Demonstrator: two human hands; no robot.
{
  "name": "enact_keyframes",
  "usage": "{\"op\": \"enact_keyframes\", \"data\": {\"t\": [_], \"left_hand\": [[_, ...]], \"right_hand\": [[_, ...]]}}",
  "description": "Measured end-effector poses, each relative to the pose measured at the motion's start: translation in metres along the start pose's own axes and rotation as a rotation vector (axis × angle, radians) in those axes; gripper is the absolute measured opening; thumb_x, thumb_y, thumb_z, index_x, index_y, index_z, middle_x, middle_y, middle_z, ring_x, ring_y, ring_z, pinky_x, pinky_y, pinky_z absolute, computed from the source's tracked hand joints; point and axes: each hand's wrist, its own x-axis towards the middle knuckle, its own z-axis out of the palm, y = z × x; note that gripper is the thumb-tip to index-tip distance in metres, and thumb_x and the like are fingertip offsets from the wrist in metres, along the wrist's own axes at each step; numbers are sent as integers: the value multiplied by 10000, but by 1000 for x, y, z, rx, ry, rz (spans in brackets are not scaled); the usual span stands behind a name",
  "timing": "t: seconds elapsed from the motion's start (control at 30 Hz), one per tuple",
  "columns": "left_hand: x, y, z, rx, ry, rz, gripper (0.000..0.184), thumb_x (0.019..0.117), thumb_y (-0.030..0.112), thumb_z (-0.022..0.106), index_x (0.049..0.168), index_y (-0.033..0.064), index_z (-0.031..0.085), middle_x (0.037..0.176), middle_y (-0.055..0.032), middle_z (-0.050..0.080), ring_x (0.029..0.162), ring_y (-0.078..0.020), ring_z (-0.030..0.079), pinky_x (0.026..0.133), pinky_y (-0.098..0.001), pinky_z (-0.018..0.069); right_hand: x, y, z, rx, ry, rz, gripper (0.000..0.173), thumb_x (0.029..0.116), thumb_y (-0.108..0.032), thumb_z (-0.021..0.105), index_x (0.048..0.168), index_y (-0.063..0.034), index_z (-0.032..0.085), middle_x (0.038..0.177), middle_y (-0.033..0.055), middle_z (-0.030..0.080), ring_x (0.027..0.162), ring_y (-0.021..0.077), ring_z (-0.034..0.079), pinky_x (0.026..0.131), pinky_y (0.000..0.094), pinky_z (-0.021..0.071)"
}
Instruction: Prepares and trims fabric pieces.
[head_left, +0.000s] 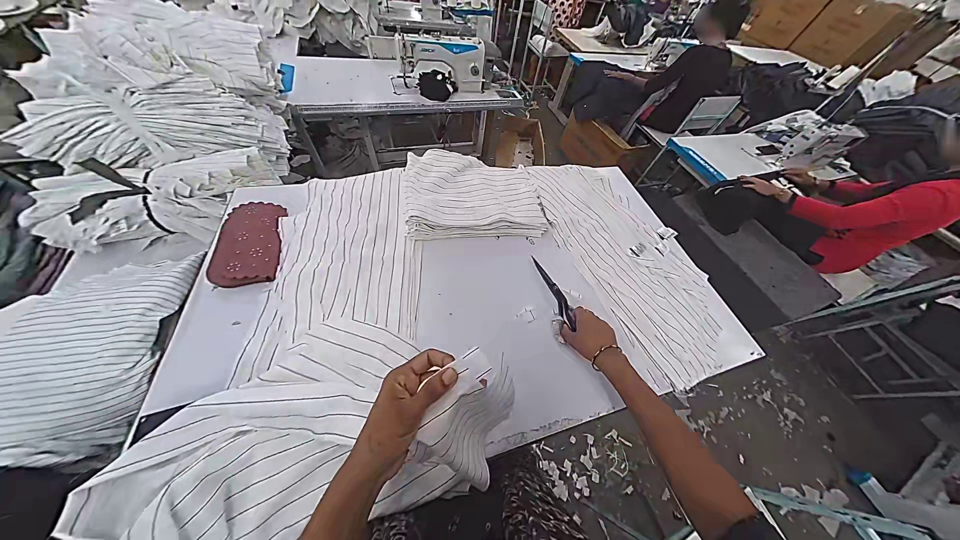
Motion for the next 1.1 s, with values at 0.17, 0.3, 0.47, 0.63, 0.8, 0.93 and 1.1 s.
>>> {"op": "enact_keyframes", "data": {"t": [0.17,0.3,0.47,0.63,0.8,0.93,1.1], "left_hand": [[-3,2,1,-4,-76,10,96,969,102,611,969,142,699,778,57,742,683,-13,700,651,-182,588],[-6,0,1,-7,-84,8,100,977,117,603,956,136,699,772,48,742,685,-17,700,651,-186,586],[-8,1,0,1,-98,61,108,977,113,600,956,149,700,764,72,734,671,5,685,636,-166,571],[-15,-1,4,69,-158,107,46,949,135,661,950,162,698,727,113,705,630,36,646,598,-135,534],[-30,-1,11,200,-70,235,82,951,87,623,963,147,677,728,142,698,632,65,622,591,-110,498],[-42,4,9,254,121,286,81,952,62,601,974,113,660,730,128,703,625,55,628,581,-116,507],[-45,3,6,261,244,309,59,954,72,608,978,101,655,720,132,692,602,67,606,558,-104,484]], "right_hand": [[-56,5,-2,1022,-317,-162,183,1089,-65,391,1127,2,557,899,20,706,769,72,682,695,234,555],[-144,7,-1,1169,-446,-463,93,1009,-257,550,948,-190,568,669,-129,600,530,-21,558,491,150,471],[-227,29,-18,833,-531,-555,518,802,-668,744,931,-195,579,661,-179,501,532,-80,448,501,125,380],[-241,27,-23,565,-461,-603,587,828,-579,767,1022,-59,575,707,-70,505,607,-11,488,570,199,410],[-231,-5,-32,443,-422,-707,570,837,-576,765,978,-68,548,686,-56,462,595,14,451,557,213,372],[-229,-13,-22,467,-428,-786,564,849,-572,754,948,-56,549,673,-50,459,588,6,446,548,207,362],[-228,-16,-3,527,-412,-790,495,886,-470,755,946,-10,581,672,-8,498,588,42,465,552,243,378]]}}
